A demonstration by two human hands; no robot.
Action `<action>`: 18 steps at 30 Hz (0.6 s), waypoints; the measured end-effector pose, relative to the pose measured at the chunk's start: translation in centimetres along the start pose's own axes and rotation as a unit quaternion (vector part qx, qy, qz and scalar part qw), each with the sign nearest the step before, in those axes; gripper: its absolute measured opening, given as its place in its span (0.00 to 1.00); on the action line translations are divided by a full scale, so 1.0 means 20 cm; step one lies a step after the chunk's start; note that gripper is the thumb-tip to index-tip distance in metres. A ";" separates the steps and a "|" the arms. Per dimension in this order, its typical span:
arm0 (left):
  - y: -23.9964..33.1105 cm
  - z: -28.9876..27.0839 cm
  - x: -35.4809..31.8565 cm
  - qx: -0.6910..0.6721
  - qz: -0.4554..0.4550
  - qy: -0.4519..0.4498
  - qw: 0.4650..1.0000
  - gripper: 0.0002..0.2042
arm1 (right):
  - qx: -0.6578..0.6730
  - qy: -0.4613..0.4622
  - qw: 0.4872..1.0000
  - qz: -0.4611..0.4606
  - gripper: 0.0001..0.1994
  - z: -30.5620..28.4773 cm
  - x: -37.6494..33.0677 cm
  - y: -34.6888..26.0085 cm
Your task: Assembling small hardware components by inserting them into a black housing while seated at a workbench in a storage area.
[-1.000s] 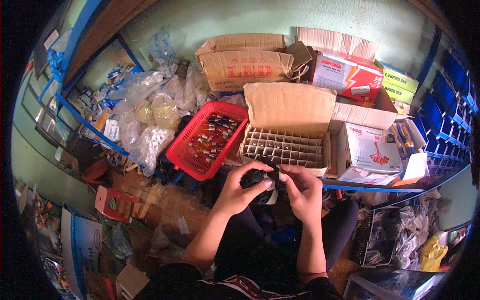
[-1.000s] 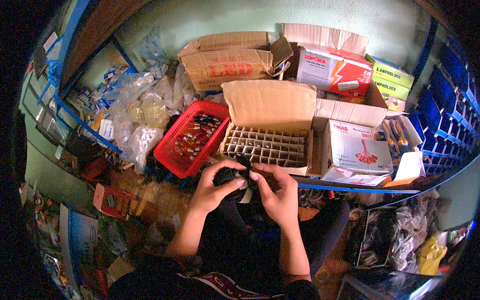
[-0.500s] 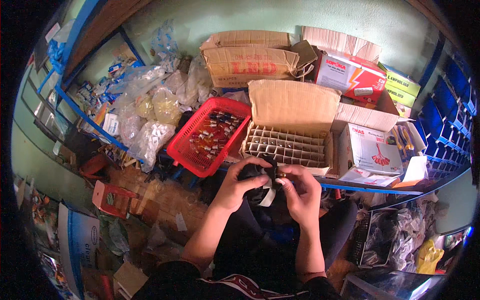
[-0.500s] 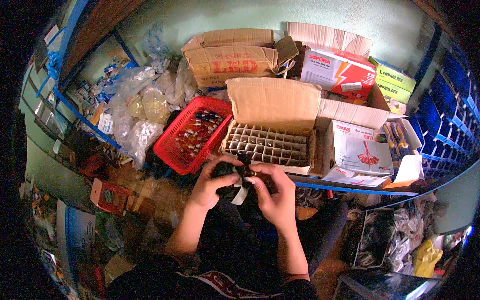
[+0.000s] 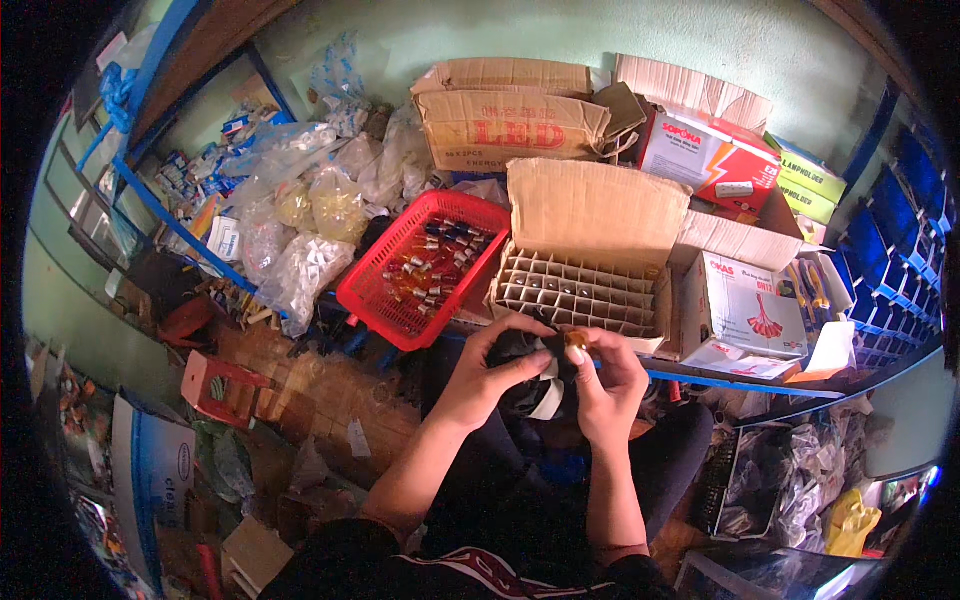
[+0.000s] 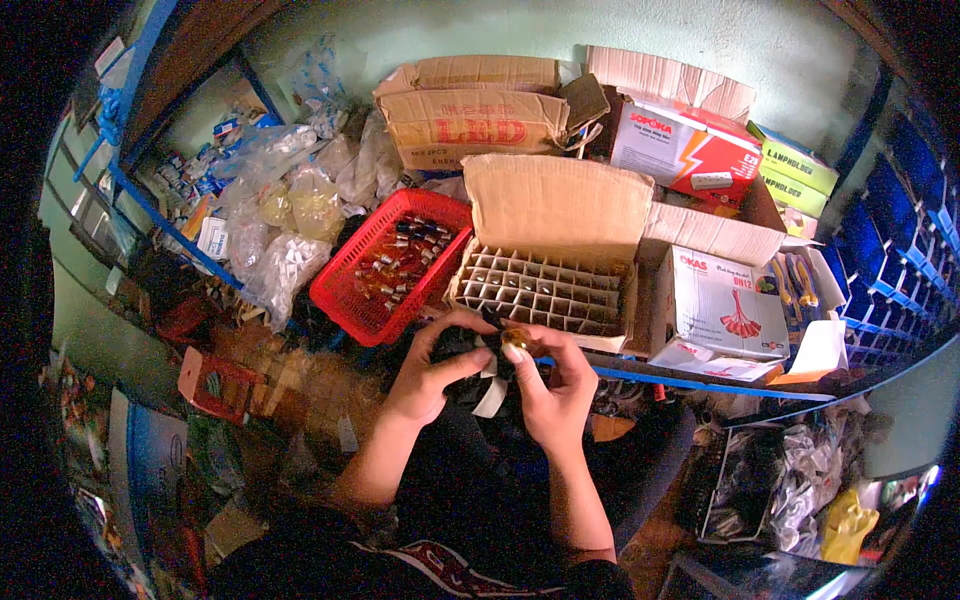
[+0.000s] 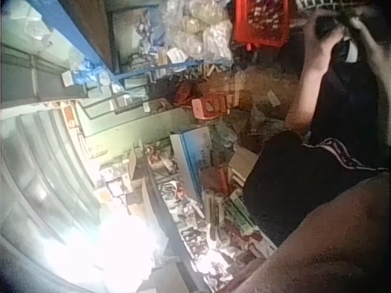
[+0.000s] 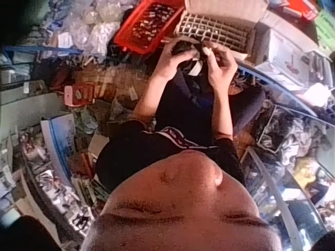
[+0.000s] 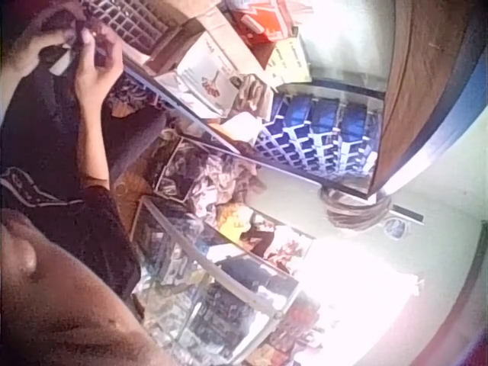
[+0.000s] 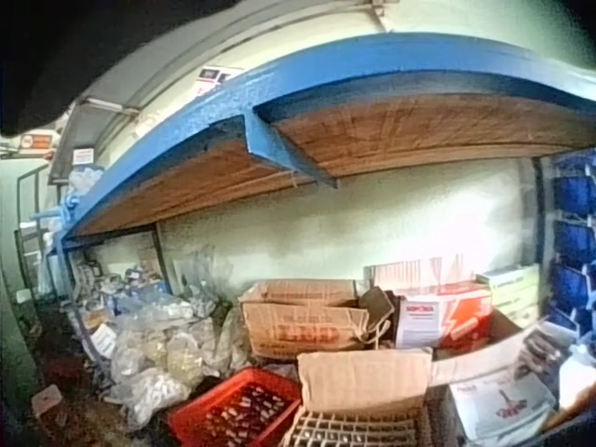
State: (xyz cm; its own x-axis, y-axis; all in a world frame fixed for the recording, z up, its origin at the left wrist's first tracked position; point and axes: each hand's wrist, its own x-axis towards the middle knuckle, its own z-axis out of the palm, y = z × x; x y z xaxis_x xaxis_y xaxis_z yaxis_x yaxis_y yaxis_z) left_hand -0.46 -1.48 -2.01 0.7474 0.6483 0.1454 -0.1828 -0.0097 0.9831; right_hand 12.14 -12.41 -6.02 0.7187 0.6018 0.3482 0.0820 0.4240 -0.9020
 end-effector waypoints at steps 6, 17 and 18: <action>-0.05 0.04 -0.03 0.139 0.117 0.024 0.983 0.11 | 0.020 0.050 0.995 0.084 0.09 0.01 0.00 0.02; -0.07 -0.01 0.02 0.035 0.041 0.171 0.984 0.11 | 0.023 0.031 0.998 -0.059 0.15 -0.03 -0.02 -0.10; -0.07 -0.01 0.03 0.045 0.039 0.169 0.984 0.13 | 0.011 -0.015 0.997 -0.079 0.16 -0.04 -0.04 -0.11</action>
State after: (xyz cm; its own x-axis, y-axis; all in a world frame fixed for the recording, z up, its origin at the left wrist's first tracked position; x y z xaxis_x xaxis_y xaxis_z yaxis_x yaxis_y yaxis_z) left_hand 0.09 -0.95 -3.34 0.4753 0.8589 0.1910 -0.1625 -0.1276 0.9784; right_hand 11.99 -14.38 -4.44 0.6773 0.5464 0.4926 0.1765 0.5294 -0.8298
